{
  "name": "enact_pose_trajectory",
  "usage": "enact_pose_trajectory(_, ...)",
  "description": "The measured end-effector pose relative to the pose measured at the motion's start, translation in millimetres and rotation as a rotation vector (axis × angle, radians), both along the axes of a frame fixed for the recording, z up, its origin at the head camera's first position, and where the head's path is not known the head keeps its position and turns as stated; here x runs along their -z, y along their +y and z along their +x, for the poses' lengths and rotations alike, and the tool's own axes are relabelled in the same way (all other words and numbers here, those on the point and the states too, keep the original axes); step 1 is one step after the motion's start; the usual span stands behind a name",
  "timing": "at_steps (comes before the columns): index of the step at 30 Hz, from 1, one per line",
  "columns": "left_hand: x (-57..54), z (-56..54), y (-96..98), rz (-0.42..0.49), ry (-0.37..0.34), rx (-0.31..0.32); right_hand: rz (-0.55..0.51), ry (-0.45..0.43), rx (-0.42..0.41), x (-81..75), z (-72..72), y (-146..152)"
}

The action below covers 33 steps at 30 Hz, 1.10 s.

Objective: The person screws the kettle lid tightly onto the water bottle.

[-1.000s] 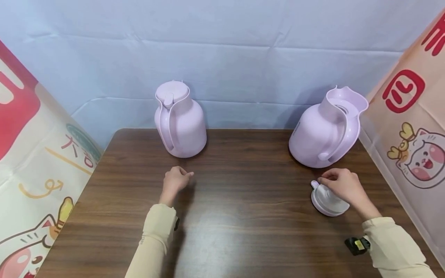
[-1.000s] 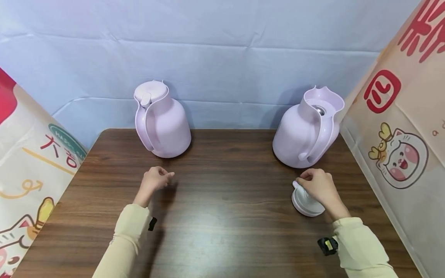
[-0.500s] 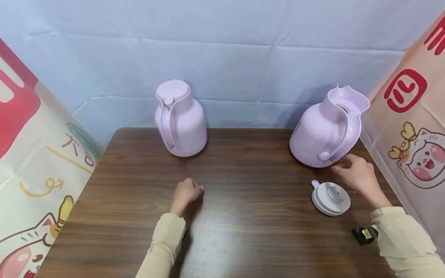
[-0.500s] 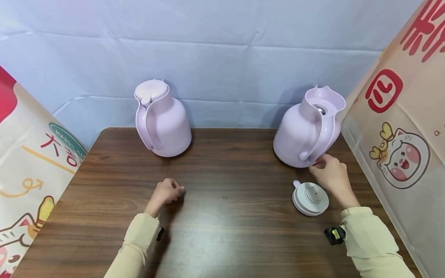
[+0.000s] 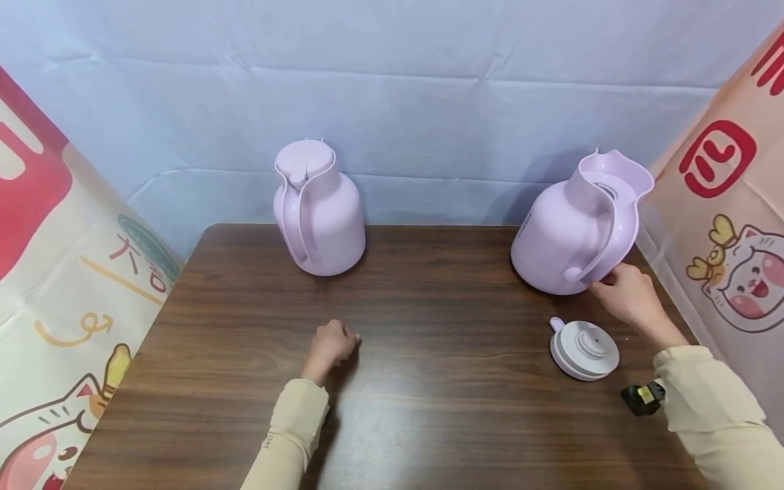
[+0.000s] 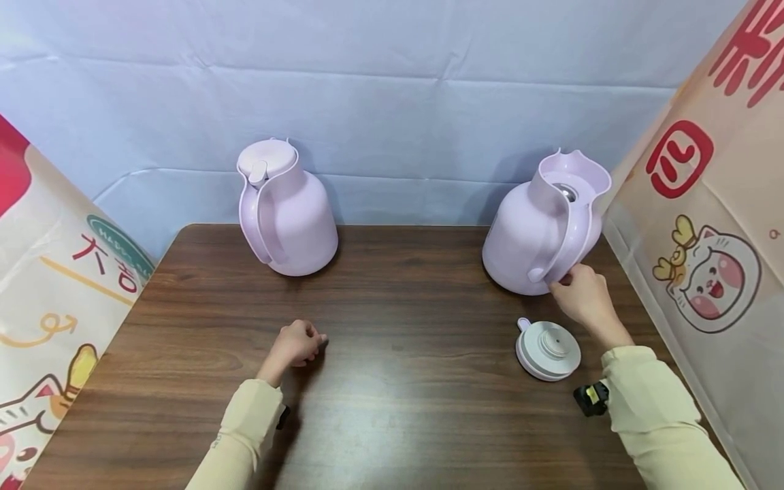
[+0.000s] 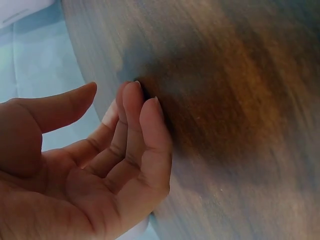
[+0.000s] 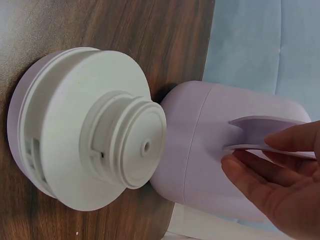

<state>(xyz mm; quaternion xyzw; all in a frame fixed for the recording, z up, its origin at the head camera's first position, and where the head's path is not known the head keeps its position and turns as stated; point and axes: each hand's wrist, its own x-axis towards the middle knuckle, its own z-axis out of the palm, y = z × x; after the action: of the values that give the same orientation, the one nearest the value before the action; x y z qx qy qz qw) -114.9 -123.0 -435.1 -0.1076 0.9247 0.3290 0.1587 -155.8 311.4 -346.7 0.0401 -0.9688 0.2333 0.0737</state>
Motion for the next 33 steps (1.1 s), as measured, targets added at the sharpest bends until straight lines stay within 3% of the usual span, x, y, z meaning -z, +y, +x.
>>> enact_pose_trajectory(23, -1.9, 0.7, -1.0, 0.061, -0.006, -0.032, -0.047, -0.035, -0.054, -3.6, -4.5, -3.6)
enact_pose_trajectory(33, -3.1, 3.4, -3.6, 0.096, -0.015, -0.017, -0.063, -0.039, -0.073, -0.4, -0.9, -5.6)
